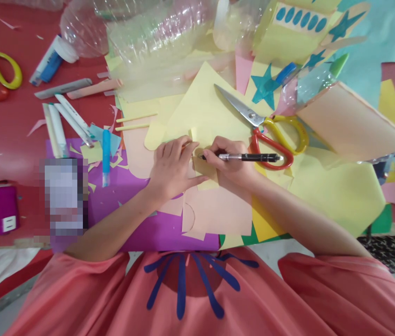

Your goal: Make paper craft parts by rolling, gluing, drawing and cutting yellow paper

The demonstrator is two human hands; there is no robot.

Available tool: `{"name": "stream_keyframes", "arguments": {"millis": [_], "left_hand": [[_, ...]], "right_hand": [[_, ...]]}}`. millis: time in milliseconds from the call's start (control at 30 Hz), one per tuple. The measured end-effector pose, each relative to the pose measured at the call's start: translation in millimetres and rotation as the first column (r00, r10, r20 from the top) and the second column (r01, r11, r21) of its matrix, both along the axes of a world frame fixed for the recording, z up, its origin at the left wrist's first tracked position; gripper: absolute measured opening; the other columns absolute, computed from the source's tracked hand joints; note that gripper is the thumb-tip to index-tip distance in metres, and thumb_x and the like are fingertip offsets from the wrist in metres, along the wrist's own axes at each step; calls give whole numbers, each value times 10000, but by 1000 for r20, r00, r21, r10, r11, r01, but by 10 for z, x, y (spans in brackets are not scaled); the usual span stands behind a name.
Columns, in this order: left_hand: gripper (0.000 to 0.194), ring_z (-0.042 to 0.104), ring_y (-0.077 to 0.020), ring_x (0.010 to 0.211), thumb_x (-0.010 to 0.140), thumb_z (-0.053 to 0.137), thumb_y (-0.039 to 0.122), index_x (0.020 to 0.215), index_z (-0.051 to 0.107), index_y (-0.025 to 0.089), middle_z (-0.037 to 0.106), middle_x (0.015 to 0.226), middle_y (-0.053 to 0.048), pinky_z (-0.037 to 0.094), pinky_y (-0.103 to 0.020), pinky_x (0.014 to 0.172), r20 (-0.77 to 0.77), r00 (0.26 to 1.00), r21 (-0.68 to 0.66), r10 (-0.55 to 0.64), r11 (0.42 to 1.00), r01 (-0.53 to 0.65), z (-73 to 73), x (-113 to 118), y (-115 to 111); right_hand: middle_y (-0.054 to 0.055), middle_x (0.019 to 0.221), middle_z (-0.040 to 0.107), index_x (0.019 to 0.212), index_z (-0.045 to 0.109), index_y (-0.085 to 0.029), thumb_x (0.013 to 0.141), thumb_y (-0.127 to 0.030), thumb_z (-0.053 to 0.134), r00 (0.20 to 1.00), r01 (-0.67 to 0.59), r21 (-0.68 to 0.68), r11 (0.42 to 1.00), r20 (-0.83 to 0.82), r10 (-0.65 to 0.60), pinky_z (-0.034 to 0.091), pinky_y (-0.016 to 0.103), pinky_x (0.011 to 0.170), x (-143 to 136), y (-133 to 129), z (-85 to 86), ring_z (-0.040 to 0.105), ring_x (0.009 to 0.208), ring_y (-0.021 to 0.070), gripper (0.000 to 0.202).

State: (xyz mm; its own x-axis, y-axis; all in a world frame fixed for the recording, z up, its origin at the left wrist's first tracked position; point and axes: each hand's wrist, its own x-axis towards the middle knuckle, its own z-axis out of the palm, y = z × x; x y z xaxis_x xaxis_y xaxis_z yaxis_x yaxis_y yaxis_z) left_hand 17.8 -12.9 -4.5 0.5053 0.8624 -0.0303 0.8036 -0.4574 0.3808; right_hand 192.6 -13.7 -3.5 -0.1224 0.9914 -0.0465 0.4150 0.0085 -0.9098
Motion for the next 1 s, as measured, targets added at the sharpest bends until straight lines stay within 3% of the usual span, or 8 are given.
{"name": "stream_keyframes", "arguments": {"millis": [267, 433, 1000], "left_hand": [[720, 515, -346, 1208, 691, 775, 518, 1269, 541, 159, 555, 1296, -168, 374, -468, 1025, -23, 1000, 6, -10, 1000, 11, -4, 5, 2], [687, 519, -335, 1208, 698, 770, 521, 1260, 535, 202, 558, 1305, -146, 375, -459, 1020, 6, 1000, 34, -13, 999, 12, -26, -5, -3], [699, 516, -336, 1201, 701, 756, 545, 1262, 532, 193, 556, 1295, -151, 375, -467, 1017, 16, 1000, 51, -22, 998, 21, -60, -19, -1]], "right_hand": [[-57, 526, 465, 619, 473, -199, 823, -321, 609, 998, -55, -5, 998, 1, 55, 260, 258, 487, 21, -2, 34, 365, 479, 65, 275], [-54, 522, 463, 605, 463, -200, 813, -327, 610, 998, -66, -16, 998, -10, 66, 264, 264, 488, 35, -2, 11, 363, 476, 64, 284], [-52, 525, 470, 601, 475, -197, 816, -310, 616, 990, -108, -24, 994, -90, 105, 264, 270, 503, 56, 4, -25, 370, 492, 66, 281]]}}
